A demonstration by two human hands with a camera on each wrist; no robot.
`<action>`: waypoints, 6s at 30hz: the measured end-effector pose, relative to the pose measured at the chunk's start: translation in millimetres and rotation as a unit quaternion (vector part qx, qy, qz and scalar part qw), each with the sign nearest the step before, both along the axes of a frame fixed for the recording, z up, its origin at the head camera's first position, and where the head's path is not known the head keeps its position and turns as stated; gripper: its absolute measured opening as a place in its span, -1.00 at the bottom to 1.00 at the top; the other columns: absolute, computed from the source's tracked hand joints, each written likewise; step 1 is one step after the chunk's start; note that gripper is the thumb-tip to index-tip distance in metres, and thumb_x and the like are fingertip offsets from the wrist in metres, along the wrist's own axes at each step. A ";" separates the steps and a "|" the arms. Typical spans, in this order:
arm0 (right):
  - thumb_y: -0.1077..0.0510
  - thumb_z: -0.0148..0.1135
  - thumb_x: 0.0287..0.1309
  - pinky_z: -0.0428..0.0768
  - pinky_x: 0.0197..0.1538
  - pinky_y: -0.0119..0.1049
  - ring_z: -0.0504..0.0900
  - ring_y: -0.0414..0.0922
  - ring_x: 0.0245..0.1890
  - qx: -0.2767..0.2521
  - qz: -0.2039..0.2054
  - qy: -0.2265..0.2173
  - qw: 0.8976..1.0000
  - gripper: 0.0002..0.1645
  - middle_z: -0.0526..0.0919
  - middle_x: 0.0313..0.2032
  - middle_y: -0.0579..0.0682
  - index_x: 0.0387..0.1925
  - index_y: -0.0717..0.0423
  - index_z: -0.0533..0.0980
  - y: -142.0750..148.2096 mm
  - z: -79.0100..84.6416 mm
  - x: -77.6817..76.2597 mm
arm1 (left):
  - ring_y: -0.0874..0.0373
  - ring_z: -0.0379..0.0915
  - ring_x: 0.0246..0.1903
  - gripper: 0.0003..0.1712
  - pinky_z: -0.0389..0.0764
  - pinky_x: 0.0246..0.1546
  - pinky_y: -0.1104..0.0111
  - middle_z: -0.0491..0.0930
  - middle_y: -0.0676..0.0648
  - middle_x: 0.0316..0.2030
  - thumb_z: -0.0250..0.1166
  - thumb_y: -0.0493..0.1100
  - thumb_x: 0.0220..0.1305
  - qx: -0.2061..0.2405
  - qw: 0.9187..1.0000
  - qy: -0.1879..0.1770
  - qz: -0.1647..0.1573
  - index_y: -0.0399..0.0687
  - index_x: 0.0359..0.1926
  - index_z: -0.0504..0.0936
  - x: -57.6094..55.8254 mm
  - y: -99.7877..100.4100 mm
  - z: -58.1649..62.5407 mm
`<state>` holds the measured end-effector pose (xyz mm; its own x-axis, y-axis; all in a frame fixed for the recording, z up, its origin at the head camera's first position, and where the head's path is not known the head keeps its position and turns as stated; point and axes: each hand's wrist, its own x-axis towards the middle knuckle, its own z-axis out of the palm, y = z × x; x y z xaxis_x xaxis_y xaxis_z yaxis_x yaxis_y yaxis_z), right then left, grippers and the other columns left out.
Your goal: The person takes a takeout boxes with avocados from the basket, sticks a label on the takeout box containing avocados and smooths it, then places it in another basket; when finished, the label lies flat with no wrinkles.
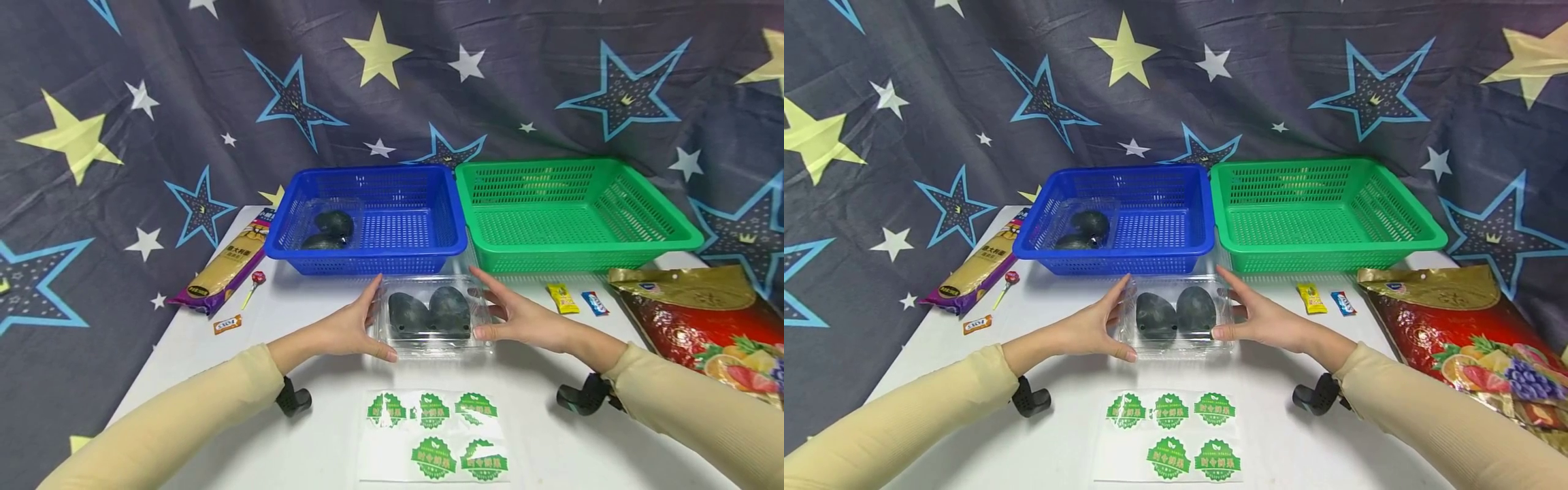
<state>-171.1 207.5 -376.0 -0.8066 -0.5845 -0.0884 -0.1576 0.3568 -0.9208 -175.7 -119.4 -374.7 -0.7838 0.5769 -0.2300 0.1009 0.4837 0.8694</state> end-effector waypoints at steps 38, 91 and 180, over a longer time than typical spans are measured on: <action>0.15 -0.12 0.44 0.21 0.37 -0.09 0.19 -0.08 0.38 0.184 0.206 0.167 0.946 -0.42 0.26 0.37 0.01 0.42 0.16 0.13 -107.6 4.6 78.3 | -0.02 0.05 0.39 -0.22 0.28 0.28 0.29 0.16 -0.26 0.38 -0.13 0.28 0.42 -0.229 0.758 0.523 -0.316 -0.18 0.40 0.17 148.4 25.0 -27.7; 0.23 0.29 0.17 0.64 -0.40 -0.23 0.61 -0.14 -0.52 0.149 -0.025 0.129 0.980 -0.79 0.68 -0.41 -0.02 -0.16 0.23 0.62 -81.6 67.6 -31.7 | -0.22 -0.15 0.42 0.11 0.02 0.37 0.02 -0.01 -0.35 0.41 0.06 0.41 0.23 -0.283 0.853 0.437 -0.031 -0.31 0.46 -0.07 38.5 15.7 23.9; -0.27 -0.24 0.41 0.02 0.43 -0.09 -0.02 -0.01 0.45 0.325 0.204 0.416 0.824 -0.17 0.03 0.46 0.08 0.45 0.18 0.03 -62.9 28.3 10.4 | -0.15 -0.36 0.45 0.41 -0.07 0.37 -0.06 -0.18 -0.30 0.46 -0.28 0.73 -0.02 -0.389 0.848 0.357 -0.054 -0.32 0.47 -0.22 16.5 18.4 14.9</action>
<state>-160.7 144.7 -347.7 -0.4946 -0.8691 -0.0057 -0.8669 0.4938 -0.0677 -159.2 -101.0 -359.8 -0.8354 0.5461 -0.0621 0.5476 0.8367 -0.0096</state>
